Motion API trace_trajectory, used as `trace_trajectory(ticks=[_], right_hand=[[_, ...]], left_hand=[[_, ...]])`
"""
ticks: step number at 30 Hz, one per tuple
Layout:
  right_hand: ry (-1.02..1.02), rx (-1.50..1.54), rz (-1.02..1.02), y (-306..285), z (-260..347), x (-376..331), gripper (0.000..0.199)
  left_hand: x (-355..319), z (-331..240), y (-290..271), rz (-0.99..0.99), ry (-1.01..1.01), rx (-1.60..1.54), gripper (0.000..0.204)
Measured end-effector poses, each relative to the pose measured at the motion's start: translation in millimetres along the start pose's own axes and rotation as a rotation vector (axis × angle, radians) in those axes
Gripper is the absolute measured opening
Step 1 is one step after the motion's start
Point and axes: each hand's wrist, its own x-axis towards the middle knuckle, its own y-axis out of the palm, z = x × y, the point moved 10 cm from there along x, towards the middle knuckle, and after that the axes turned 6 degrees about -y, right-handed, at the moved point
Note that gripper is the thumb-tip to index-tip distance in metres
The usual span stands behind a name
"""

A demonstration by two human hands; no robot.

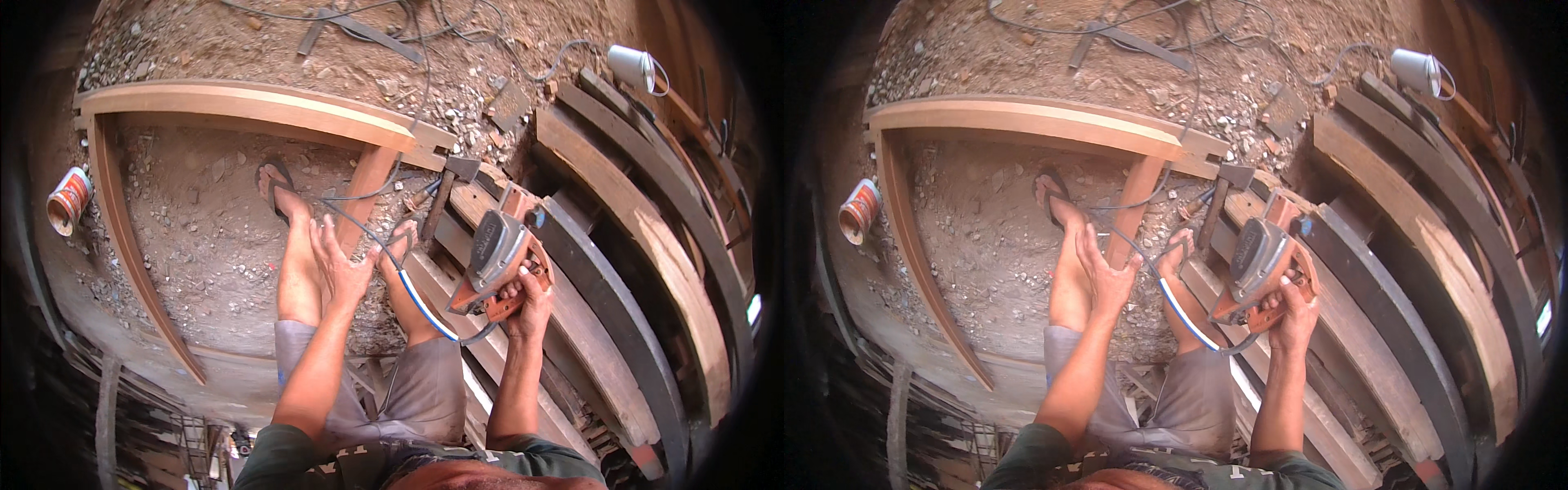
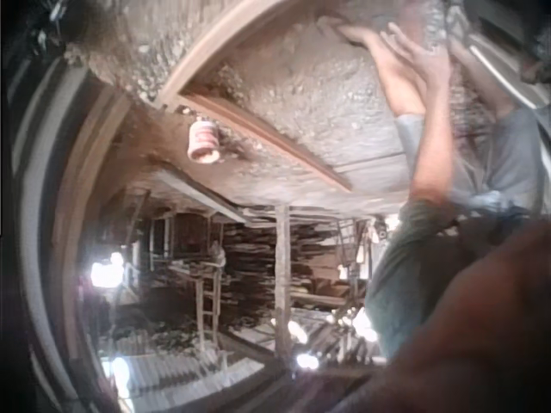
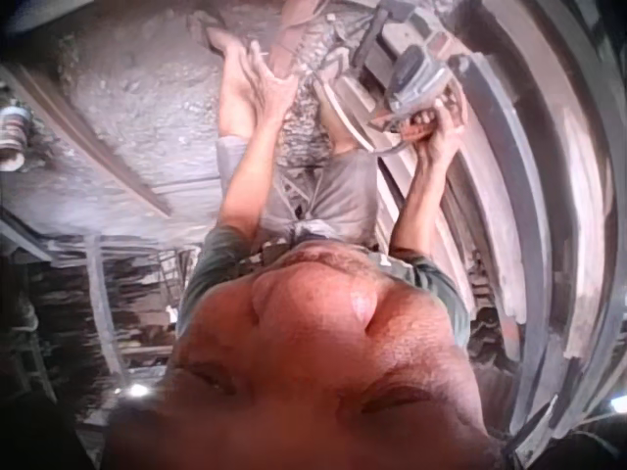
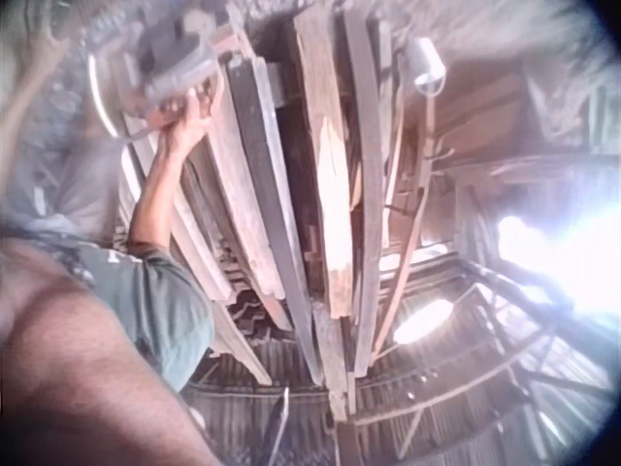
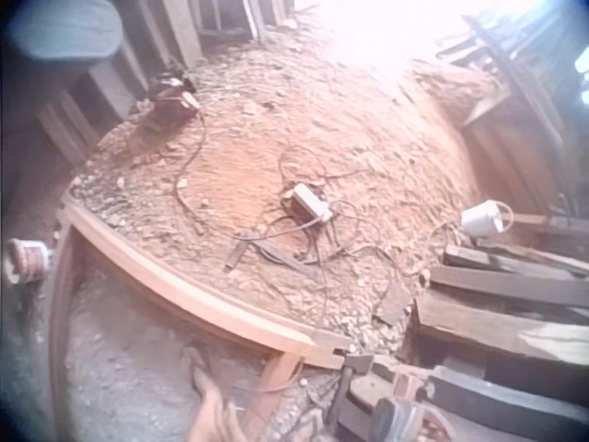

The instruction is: The person assembles a rectangular wooden frame on the ground. They use a circular saw to cut planks, a hammer and chisel to shape joints, and a nail gun to fasten pieces together. The person also uses a square to check angles and a sander to smooth edges.

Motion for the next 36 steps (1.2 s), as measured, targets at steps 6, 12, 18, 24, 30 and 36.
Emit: trace_trajectory(ticks=[6, 12, 18, 24, 30, 36], right_hand=[[0.005, -0.238, 0.134, -7, -8, 51, 0.04], [-0.483, -0.805, 0.513, 64, -10, 120, 0.036], [-0.717, -1.011, 0.812, 136, -41, 152, 0.027], [-0.801, -0.935, 0.992, 175, -72, 179, 0.023], [-0.873, -1.052, 1.033, 193, -72, 170, 0.023], [-0.905, -1.049, 1.045, 218, -72, 155, 0.022]], left_hand=[[-37, -22, 82, 0.468, 0.153, 0.409, 0.052], [-75, 70, 111, 0.976, -0.305, 0.852, 0.048], [-133, 79, 150, 1.387, -0.191, 0.561, 0.046], [-145, 57, 165, 1.336, -0.094, 0.35, 0.049], [-144, 44, 162, 1.304, -0.153, 0.244, 0.035], [-141, 50, 149, 1.27, -0.142, 0.254, 0.032]])
